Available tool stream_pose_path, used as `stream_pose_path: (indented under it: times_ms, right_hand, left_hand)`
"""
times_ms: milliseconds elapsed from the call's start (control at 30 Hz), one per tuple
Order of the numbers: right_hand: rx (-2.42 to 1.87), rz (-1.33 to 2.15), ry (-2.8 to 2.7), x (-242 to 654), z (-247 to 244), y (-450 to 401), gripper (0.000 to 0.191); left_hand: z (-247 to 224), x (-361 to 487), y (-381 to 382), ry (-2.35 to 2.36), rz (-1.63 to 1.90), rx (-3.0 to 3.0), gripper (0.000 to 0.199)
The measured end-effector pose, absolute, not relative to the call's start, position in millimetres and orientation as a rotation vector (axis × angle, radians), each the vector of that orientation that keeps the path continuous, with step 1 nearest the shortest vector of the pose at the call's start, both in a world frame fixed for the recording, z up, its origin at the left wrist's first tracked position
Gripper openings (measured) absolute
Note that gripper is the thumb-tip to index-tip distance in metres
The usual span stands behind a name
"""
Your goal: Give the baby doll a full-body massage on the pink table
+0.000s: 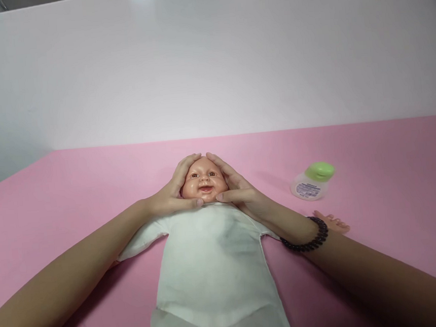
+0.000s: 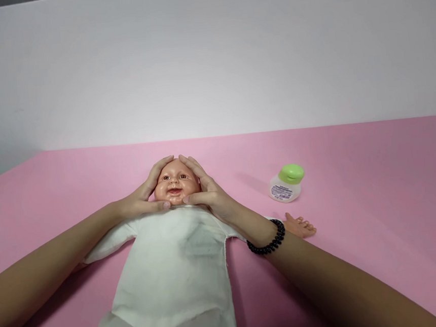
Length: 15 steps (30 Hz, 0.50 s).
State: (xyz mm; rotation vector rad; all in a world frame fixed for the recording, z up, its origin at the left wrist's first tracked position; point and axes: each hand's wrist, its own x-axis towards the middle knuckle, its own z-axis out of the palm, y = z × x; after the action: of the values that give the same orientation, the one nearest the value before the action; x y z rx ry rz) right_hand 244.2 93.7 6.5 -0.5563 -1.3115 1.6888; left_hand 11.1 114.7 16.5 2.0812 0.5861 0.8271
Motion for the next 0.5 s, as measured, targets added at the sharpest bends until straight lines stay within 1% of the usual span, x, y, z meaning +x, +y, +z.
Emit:
stream_pose_path:
  times_ms: [267,500]
  right_hand:
    - [-0.576,1.699,-1.294,245.0,6.3,93.3,0.091]
    - [-0.575,1.651,-1.361,245.6,6.3,94.1,0.088]
  left_hand:
    - [15.5,11.6,115.3,0.567,0.819,2.046,0.101]
    - [15.4,13.9,114.1,0.653,0.860,2.089,0.104]
